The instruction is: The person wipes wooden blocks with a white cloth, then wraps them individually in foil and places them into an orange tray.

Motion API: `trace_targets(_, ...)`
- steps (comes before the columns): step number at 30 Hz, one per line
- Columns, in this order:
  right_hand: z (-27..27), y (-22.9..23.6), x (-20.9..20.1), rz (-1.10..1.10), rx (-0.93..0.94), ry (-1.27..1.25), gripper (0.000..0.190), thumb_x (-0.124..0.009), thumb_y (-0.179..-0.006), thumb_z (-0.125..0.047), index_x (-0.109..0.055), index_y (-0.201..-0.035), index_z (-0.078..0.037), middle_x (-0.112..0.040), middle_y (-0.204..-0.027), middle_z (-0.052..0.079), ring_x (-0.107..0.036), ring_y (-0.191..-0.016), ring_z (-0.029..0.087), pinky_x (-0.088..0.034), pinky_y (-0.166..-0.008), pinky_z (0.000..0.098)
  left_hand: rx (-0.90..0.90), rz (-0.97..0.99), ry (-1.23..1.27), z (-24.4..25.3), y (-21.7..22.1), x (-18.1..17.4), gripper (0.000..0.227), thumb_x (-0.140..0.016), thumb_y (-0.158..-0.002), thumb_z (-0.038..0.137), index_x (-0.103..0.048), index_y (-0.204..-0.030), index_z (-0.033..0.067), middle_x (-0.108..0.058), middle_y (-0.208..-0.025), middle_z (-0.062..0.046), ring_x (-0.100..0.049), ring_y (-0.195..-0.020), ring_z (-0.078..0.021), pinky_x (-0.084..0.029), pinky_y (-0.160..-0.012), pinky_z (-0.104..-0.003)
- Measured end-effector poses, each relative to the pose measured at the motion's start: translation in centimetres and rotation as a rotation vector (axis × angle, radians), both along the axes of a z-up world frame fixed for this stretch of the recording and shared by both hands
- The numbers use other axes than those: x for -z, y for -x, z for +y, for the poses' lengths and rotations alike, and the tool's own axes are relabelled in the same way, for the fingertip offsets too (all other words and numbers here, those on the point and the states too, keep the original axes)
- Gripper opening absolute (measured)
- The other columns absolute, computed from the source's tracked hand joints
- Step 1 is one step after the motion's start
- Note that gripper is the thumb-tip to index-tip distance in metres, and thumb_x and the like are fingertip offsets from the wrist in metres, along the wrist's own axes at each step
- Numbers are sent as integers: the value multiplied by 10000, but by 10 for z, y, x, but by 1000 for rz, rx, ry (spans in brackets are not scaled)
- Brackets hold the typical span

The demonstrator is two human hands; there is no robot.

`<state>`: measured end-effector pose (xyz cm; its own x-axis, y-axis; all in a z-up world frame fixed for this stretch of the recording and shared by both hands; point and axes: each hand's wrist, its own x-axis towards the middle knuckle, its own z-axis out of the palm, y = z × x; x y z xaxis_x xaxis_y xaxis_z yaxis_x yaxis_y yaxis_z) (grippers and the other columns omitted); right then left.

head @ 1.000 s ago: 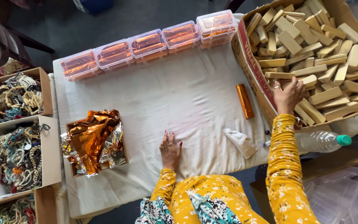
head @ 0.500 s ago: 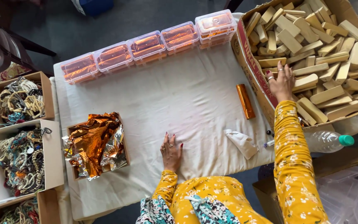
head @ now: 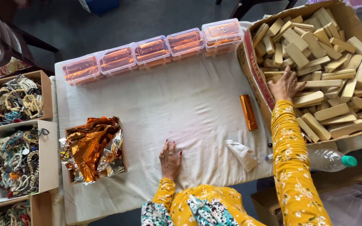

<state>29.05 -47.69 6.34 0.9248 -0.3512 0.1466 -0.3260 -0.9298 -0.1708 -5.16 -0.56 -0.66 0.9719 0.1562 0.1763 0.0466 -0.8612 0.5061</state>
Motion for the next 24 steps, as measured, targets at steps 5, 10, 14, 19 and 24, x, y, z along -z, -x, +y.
trace_targets(5,-7,2,1,34,20,-68,1077,-866,-783,-456,-264,-1629,-172,-404,-1570,232,-443,-1410,425,7,-1202,718,7,-4,-10,1,2,9,616,-723,-898,305,-490,-1439,124,-362,-1559,-128,-413,-1356,-315,-328,-1118,-454)
trace_targets(10,-18,2,13,-70,21,-46,1063,-958,-647,-501,-420,-1481,-121,-505,-1380,248,-457,-1353,405,-43,-1174,683,2,3,-17,0,0,1,619,-725,-891,302,-491,-1434,118,-363,-1558,-133,-411,-1349,-320,-326,-1115,-457)
trace_targets(14,-8,16,-3,-129,12,-105,784,-953,-702,-483,-557,-1298,-161,-551,-1297,179,-488,-1334,368,-148,-1209,671,5,-11,-2,0,-1,0,612,-723,-896,301,-495,-1432,114,-368,-1555,-132,-412,-1359,-313,-328,-1116,-451)
trace_targets(19,3,22,-11,-304,-82,-160,750,-984,-650,-279,-565,-1247,-104,-576,-1258,213,-524,-1245,403,-163,-1157,667,1,-3,3,0,1,-1,599,-719,-906,302,-499,-1429,111,-375,-1546,-131,-414,-1361,-303,-330,-1117,-449)
trace_targets(24,36,54,-62,-467,-72,-427,476,-907,-804,-69,-594,-1161,-90,-717,-1126,132,-701,-1025,333,-561,-952,492,5,-9,9,1,0,3,600,-717,-910,312,-497,-1430,111,-368,-1547,-136,-412,-1368,-301,-327,-1122,-452)
